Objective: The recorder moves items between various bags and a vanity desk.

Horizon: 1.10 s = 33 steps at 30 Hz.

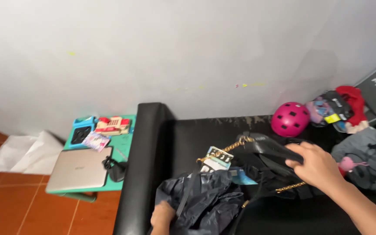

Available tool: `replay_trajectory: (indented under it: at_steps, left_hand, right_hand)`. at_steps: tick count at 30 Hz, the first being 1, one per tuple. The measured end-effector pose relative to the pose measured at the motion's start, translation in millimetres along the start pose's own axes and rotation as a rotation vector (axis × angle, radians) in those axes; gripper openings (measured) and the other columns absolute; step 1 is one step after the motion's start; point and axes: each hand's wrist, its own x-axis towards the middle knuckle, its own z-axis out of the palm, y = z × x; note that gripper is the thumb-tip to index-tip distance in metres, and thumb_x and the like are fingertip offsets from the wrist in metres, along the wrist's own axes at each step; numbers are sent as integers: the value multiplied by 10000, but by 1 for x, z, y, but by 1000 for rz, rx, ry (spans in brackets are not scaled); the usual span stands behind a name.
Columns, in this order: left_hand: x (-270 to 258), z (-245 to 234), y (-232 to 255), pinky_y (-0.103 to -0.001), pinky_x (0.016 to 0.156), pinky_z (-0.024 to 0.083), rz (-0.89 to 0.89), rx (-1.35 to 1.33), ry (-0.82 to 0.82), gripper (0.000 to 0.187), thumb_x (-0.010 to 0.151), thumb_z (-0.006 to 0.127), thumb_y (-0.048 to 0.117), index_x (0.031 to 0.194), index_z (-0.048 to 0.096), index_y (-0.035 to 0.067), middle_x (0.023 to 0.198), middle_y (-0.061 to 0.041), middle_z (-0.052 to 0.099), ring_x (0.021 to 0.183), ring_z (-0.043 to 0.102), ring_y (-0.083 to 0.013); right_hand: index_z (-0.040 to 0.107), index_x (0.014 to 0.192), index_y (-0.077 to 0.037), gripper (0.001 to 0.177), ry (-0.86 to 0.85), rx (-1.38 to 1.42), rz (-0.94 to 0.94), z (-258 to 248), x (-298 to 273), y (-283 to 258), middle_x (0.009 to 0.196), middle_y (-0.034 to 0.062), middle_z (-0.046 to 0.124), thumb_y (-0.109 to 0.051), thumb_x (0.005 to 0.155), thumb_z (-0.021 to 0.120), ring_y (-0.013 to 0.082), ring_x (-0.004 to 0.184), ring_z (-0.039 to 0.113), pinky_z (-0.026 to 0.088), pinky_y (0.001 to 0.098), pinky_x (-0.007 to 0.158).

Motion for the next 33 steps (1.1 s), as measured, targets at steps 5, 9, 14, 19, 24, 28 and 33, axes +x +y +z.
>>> replay_trajectory:
  at_steps: [5, 9, 14, 19, 24, 28, 33]
  left_hand:
    - [-11, -116, 77, -509, 975, 533, 229, -383, 551, 508, 875, 678, 264, 1328, 590, 53, 1208, -256, 689, 1137, 660, -445]
    - [-69, -217, 146, -536, 898, 498, 574, -542, 809, 446, 871, 723, 217, 1259, 575, 57, 1137, -242, 662, 1081, 618, -469]
    - [-128, -284, 195, -534, 885, 490, 788, -606, 902, 354, 890, 701, 160, 1199, 581, 36, 1108, -243, 670, 1060, 619, -479]
    - [-169, -343, 224, -481, 880, 511, 1064, -706, 1049, 376, 892, 719, 130, 1215, 578, -1, 1097, -266, 691, 1061, 632, -479]
    - [-229, -393, 252, -361, 820, 556, 1161, -987, 673, 319, 901, 766, 138, 1159, 642, -3, 1012, -130, 765, 955, 718, -287]
    - [-259, -409, 269, -346, 754, 582, 1260, -1162, 117, 307, 900, 752, 126, 1170, 670, 6, 998, -86, 743, 860, 698, -182]
    - [-263, -408, 286, -358, 785, 630, 1134, -1242, -702, 275, 913, 719, 214, 1139, 703, 57, 1029, -83, 756, 866, 741, -192]
  right_hand:
    - [715, 1194, -315, 442, -149, -143, 40, 10, -36, 5, 1038, 20, 682, -302, 755, 762, 267, 1092, 644, 558, 426, 918]
    - [688, 1226, -402, 420, -420, -365, -31, 77, -59, 0, 1098, -14, 608, -279, 826, 728, 218, 1132, 594, 598, 397, 866]
    - [662, 1237, -305, 499, -513, -291, -141, 214, -71, -3, 1186, 12, 580, -141, 776, 762, 242, 1206, 555, 597, 381, 886]
    - [561, 1414, -319, 628, -591, -178, -97, 301, -47, -3, 1396, 58, 512, -94, 850, 720, 274, 1343, 497, 548, 394, 1015]
    - [315, 1596, -196, 962, -119, 351, -75, 182, -1, -84, 1590, 208, 305, -156, 766, 799, 405, 1391, 416, 459, 435, 1098]
    - [311, 1512, -21, 1053, 385, 554, -196, 62, 21, -129, 1512, 287, 374, -214, 644, 876, 468, 1383, 406, 415, 472, 1103]
    - [510, 1384, -34, 840, 523, 418, -208, 10, 13, -116, 1406, 225, 504, -162, 626, 847, 418, 1318, 481, 435, 458, 1070]
